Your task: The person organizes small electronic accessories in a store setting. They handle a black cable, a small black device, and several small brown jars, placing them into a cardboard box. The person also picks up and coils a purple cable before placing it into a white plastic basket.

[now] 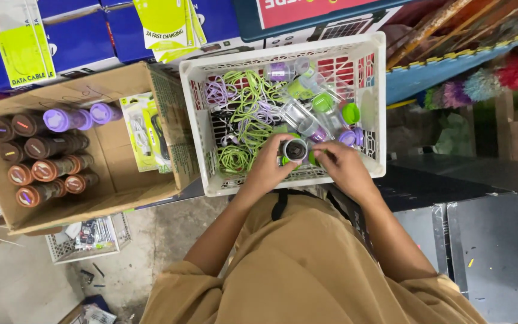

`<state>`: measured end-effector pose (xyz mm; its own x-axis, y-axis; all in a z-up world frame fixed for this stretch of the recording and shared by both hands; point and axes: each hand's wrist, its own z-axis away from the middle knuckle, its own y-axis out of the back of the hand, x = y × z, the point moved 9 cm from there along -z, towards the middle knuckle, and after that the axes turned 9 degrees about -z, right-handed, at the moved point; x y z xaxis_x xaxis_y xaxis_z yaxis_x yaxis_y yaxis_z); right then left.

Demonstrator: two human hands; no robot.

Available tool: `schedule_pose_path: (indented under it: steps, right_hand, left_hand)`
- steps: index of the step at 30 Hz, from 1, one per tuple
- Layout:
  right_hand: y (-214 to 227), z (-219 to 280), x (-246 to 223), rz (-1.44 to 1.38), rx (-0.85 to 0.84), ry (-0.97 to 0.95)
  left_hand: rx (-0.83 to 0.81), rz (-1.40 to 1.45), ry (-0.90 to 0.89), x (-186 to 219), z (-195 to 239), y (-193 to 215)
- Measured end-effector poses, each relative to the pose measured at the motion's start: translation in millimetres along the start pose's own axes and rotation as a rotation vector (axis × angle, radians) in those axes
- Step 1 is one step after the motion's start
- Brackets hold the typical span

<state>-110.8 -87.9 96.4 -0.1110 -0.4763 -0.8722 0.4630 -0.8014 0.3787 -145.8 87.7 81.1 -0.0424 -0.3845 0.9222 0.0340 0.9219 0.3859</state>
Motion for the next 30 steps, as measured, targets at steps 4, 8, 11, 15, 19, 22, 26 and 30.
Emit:
schedule_pose_path:
  steps: [4, 8, 11, 15, 19, 22, 26, 30]
  right_hand:
    - [-12, 6, -6, 0.371, -0.050, 0.356]
    - [-17, -1, 13, 0.605, 0.008, 0.292]
    - [-20, -4, 37, 0.680, 0.033, 0.256]
    - [-20, -16, 64, 0.761, 0.002, 0.088]
    - [-24, -23, 68, 0.771, -0.059, 0.065]
    - [-21, -20, 67, 0.750, -0.035, 0.046]
    - [-14, -19, 58, 0.618, -0.028, 0.092]
    - [-4, -17, 41, 0.419, 0.000, 0.156]
  left_hand:
    - [-0.002, -0.010, -0.001, -6, 11, -8]
    - [-0.035, -0.009, 0.004, -18, 13, -19]
    - [-0.064, -0.013, 0.019, -23, 17, -27]
    - [-0.074, -0.051, 0.002, -23, 15, -30]
    - [-0.090, -0.048, 0.008, -26, 16, -38]
    - [-0.114, -0.049, 0.042, -28, 18, -42]
    - [-0.090, -0.036, 0.023, -28, 17, -37]
    - [-0.072, -0.030, 0.015, -31, 16, -33]
